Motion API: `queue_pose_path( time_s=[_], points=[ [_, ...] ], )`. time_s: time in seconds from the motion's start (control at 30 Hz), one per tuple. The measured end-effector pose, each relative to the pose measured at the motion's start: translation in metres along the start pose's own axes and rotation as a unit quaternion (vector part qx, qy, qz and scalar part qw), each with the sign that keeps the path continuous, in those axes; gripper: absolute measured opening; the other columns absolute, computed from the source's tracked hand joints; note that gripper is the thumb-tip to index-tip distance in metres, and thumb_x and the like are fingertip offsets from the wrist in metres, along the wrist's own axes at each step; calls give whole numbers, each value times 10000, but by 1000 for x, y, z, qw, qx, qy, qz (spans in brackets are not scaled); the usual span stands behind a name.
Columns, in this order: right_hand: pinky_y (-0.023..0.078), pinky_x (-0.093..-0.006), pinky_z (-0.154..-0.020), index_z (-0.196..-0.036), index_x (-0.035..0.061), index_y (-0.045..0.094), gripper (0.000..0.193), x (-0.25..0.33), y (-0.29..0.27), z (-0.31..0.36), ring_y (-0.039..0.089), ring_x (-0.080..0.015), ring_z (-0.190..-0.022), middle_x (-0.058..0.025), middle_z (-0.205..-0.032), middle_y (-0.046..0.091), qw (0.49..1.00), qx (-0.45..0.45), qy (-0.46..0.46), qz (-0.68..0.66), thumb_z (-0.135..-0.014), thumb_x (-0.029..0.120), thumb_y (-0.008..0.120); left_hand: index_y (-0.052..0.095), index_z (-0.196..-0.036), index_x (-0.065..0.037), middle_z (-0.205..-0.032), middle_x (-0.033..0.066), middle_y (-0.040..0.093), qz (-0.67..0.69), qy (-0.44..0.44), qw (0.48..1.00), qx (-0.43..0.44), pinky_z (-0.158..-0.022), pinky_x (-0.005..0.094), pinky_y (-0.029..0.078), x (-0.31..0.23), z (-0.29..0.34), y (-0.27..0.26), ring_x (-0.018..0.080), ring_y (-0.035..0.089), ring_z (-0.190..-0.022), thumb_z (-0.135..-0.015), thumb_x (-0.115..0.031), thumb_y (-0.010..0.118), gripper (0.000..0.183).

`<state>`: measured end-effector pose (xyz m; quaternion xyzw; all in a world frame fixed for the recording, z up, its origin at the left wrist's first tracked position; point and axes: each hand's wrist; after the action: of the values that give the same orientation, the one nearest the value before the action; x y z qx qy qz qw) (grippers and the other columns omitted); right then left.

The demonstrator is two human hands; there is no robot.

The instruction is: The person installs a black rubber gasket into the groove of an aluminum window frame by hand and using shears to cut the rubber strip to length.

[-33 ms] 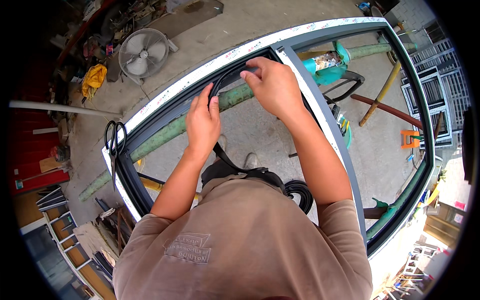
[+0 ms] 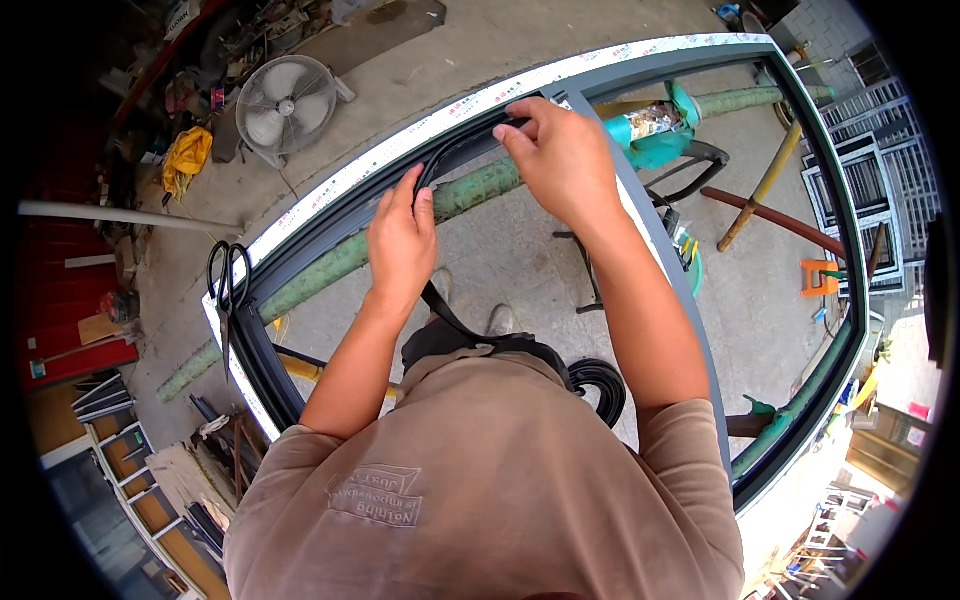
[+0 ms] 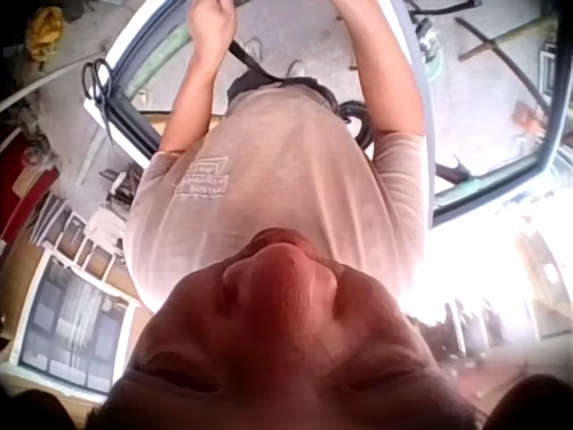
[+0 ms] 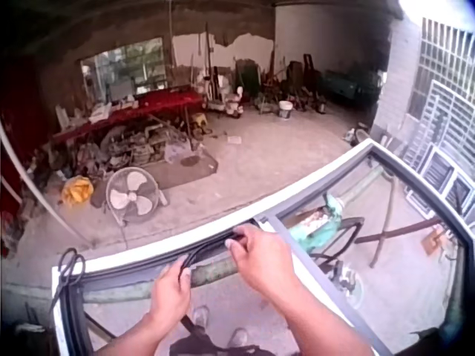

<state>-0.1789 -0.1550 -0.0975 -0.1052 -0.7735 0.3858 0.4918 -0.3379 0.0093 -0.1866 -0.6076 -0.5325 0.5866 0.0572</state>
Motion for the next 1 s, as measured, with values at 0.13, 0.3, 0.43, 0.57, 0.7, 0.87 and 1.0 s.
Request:
queue_pose_path(
  time_s=[0.13,0.3,0.43,0.57,0.7,0.87,1.0],
  points=[
    [590,-472,-1028,-1296,77,804,431,-27,-37,-40,745,-371,-1210,-144,-1202,820,979,-75,-139,133,-899,212,904,787,-1337,-30,-1109,253,798,-42,15,999,11,-899,513,608,9,-8,8,470,764,-1019,-1120,-246,659,332],
    [356,-549,-1342,-1524,139,680,783,-55,-8,-59,551,-364,-1509,-114,-1512,675,930,32,-299,214,-803,201,978,792,-1314,-30,-1093,254,798,-12,18,1000,23,-895,496,605,9,-21,-1,457,767,-1020,-1108,-241,668,321],
    [316,-558,-1375,-1525,159,685,774,-61,15,-70,595,-327,-1468,-99,-1480,698,918,74,-322,221,-806,203,971,790,-1312,-32,-1099,252,797,74,10,996,51,-889,477,602,21,-26,-9,454,768,-1010,-1098,-234,688,312],
    [338,-566,-1361,-1460,179,728,718,-64,18,-81,674,-304,-1346,-70,-1383,741,921,81,-324,201,-786,206,975,796,-1289,-19,-1102,250,801,100,-4,994,46,-889,465,605,27,-26,-5,448,772,-997,-1090,-220,699,298],
    [369,-560,-1346,-1403,184,762,654,-58,14,-93,688,-319,-1294,-66,-1284,767,923,110,-313,194,-786,218,974,809,-1250,-11,-1105,253,807,64,8,998,-6,-895,460,610,22,-24,4,445,780,-1000,-1086,-208,693,281],
    [378,-539,-1336,-1281,199,818,547,-63,21,-94,702,-290,-1268,-35,-1161,795,919,66,-337,192,-764,247,988,820,-1221,-12,-1070,244,816,39,26,998,-43,-886,458,618,17,-23,8,446,788,-975,-1077,-196,693,266],
    [364,-531,-1345,-1269,204,818,526,-61,22,-94,705,-283,-1252,-31,-1142,785,919,62,-334,200,-773,254,989,824,-1217,-14,-1048,248,816,14,20,999,-45,-873,464,620,15,-21,10,448,791,-960,-1079,-214,686,279]
  ],
)
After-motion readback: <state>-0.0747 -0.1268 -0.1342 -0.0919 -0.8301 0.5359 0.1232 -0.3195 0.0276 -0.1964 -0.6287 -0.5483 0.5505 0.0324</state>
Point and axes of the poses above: each hand's wrist, its own z-axis away from the middle knuckle, its own y-axis out of the palm, x = y × z
